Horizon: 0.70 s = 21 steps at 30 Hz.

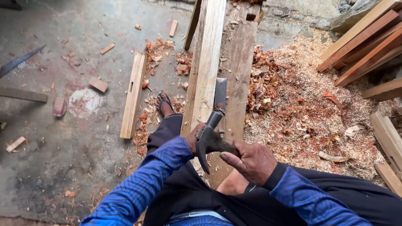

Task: Use a hammer and chisel to carve a mortise into a wooden beam.

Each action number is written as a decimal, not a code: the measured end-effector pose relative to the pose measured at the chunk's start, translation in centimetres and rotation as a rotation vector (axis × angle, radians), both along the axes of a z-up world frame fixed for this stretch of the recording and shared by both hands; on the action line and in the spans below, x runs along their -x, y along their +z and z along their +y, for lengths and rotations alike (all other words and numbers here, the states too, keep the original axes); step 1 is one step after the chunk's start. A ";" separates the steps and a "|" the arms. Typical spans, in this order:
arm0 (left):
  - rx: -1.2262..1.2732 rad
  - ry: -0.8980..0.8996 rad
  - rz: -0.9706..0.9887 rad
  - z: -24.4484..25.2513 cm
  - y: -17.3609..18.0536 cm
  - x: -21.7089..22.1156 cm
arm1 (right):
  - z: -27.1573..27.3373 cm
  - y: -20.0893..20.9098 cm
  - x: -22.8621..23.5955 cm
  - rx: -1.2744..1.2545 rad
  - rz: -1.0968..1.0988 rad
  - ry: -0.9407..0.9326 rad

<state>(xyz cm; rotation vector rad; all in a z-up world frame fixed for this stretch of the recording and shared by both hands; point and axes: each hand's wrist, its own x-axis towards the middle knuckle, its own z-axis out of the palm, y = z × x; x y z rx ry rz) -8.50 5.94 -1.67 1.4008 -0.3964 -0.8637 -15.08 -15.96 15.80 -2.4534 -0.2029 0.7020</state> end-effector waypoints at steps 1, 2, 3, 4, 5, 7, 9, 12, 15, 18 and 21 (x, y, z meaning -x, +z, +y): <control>0.002 -0.007 -0.013 -0.1 0.4 -0.5 | 0.2 1.1 -0.5 0.002 -0.013 -0.007; 0.022 -0.044 -0.215 -0.2 0.6 -1.1 | 0.5 2.2 -1.0 -0.100 0.026 -0.058; 0.041 -0.071 -0.393 -0.2 0.8 -0.4 | 0.8 3.3 -0.8 -0.201 0.089 -0.103; 0.044 -0.069 -0.382 -0.3 1.6 -0.5 | 0.4 3.7 -0.7 -0.198 0.101 -0.102; 0.139 -0.022 -0.338 -0.3 2.3 -0.1 | 0.0 4.1 -0.4 -0.357 0.004 -0.109; 0.231 0.022 -0.303 0.2 2.3 0.4 | 0.1 3.2 0.1 -0.519 -0.102 -0.117; 0.090 -0.048 -0.176 0.7 0.8 0.4 | 0.6 0.8 0.1 0.011 -0.112 -0.006; 0.143 -0.223 -0.264 1.0 2.3 3.3 | 0.7 1.9 -0.5 -0.133 0.091 -0.051; -0.231 -0.401 -0.458 0.4 7.4 4.1 | 0.2 1.8 -0.3 -0.180 0.038 -0.114; 0.168 -0.077 0.087 -1.1 5.3 1.6 | 0.7 4.4 -1.4 -0.313 0.059 -0.196; 0.248 0.116 -0.150 -1.4 6.4 -0.5 | -1.0 0.9 -0.4 -0.386 0.001 -0.261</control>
